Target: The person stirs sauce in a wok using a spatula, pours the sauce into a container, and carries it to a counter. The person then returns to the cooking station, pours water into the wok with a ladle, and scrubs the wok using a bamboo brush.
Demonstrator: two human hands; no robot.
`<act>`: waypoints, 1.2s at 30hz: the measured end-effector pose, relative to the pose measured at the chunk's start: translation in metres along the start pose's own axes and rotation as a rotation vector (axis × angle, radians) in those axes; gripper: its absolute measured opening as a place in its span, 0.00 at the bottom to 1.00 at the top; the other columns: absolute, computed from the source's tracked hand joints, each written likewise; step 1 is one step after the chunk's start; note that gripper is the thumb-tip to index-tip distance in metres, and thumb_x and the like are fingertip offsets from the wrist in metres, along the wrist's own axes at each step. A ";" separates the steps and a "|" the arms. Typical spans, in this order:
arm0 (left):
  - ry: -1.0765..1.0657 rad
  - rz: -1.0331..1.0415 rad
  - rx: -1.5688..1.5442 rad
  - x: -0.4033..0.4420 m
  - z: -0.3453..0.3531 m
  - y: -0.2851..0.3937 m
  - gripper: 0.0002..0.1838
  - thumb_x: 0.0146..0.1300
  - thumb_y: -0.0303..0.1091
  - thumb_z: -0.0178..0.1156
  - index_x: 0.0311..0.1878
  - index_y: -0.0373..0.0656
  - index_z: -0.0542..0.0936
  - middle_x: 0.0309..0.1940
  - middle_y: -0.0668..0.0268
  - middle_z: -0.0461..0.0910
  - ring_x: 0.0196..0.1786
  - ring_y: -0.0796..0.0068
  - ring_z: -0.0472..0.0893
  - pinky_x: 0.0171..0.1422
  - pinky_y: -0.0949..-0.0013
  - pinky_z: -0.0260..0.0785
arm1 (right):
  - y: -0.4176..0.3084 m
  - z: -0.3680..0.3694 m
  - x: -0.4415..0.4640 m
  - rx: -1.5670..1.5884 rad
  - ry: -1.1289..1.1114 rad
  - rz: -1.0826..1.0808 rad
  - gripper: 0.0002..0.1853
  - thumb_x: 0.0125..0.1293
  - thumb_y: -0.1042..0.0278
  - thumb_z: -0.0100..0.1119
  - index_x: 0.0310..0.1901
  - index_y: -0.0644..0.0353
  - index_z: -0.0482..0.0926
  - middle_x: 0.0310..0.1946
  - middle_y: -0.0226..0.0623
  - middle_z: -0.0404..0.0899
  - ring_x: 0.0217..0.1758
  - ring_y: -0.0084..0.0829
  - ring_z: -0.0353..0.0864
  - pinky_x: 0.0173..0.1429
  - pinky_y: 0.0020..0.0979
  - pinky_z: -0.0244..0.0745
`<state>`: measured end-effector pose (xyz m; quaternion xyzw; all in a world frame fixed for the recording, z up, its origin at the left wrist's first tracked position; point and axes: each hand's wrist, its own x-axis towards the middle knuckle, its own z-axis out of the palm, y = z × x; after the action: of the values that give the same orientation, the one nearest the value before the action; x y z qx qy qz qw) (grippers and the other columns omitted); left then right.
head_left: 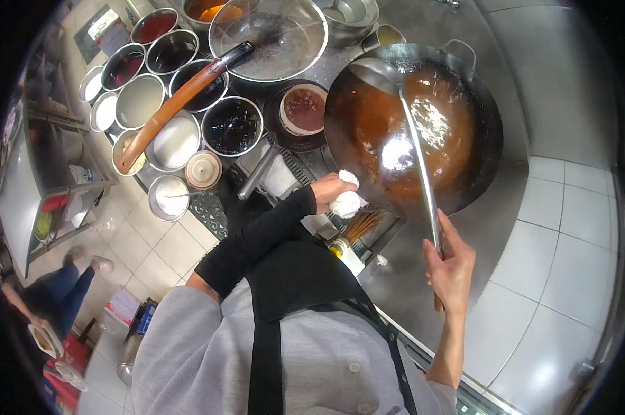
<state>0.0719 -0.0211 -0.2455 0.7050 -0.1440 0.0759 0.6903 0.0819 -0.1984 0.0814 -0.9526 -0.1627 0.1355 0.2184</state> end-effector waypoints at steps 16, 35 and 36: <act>-0.017 -0.043 -0.025 0.007 -0.005 0.011 0.17 0.45 0.24 0.73 0.39 0.40 0.79 0.36 0.53 0.81 0.47 0.46 0.83 0.44 0.54 0.74 | 0.009 0.000 0.024 -0.133 -0.083 -0.124 0.28 0.63 0.83 0.63 0.67 0.64 0.78 0.33 0.43 0.85 0.21 0.19 0.72 0.27 0.27 0.70; 0.143 -0.682 -1.115 0.023 0.008 0.023 0.05 0.69 0.30 0.58 0.42 0.40 0.80 0.34 0.69 0.82 0.35 0.76 0.84 0.38 0.68 0.75 | 0.021 -0.029 -0.027 -0.198 -0.178 -0.128 0.30 0.60 0.83 0.66 0.67 0.64 0.78 0.33 0.42 0.83 0.22 0.22 0.74 0.29 0.27 0.72; 0.121 -0.620 -0.995 0.023 0.013 0.011 0.05 0.69 0.30 0.58 0.41 0.40 0.80 0.33 0.69 0.82 0.35 0.76 0.84 0.38 0.68 0.75 | 0.019 -0.031 -0.030 -0.191 -0.181 -0.108 0.30 0.60 0.83 0.66 0.67 0.63 0.78 0.33 0.42 0.84 0.23 0.22 0.73 0.29 0.27 0.72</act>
<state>0.0891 -0.0367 -0.2287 0.2999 0.0900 -0.1662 0.9351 0.0697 -0.2371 0.1054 -0.9428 -0.2449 0.1927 0.1182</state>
